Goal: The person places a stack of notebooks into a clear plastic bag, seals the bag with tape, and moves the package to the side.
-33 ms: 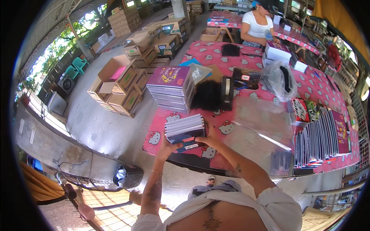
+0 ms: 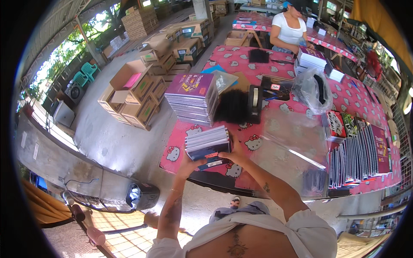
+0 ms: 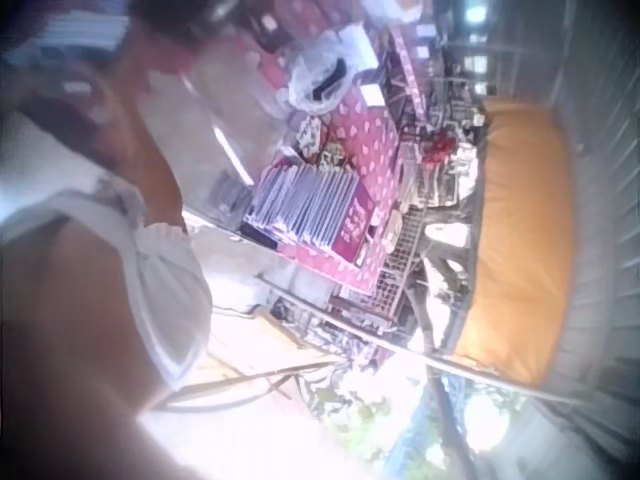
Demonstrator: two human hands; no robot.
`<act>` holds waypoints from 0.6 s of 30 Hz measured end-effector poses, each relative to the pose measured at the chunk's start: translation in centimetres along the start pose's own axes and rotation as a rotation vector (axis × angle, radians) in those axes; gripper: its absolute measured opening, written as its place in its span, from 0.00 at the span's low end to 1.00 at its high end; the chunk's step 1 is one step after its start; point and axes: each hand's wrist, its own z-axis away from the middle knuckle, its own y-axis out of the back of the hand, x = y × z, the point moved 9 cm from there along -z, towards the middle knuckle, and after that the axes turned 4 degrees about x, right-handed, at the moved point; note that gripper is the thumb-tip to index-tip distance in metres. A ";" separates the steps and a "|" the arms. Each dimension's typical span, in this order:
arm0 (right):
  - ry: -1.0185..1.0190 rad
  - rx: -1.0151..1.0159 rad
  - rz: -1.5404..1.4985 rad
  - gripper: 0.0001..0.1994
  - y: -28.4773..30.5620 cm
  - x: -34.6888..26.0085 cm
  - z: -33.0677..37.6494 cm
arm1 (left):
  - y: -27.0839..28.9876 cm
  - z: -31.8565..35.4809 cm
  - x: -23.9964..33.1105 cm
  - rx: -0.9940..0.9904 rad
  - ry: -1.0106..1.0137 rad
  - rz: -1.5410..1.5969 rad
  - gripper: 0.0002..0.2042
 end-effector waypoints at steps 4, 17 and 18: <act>0.011 0.077 0.018 0.53 -0.3 0.7 -0.2 | -0.5 -1.0 0.6 -0.023 -0.116 0.051 0.46; -0.147 -0.106 0.134 0.49 0.1 -0.8 -0.1 | -13.2 4.0 15.8 -0.124 -0.715 -1.240 0.51; -0.142 -0.101 0.134 0.49 0.2 -0.8 -0.3 | -12.7 4.0 15.6 -0.109 -0.711 -1.225 0.53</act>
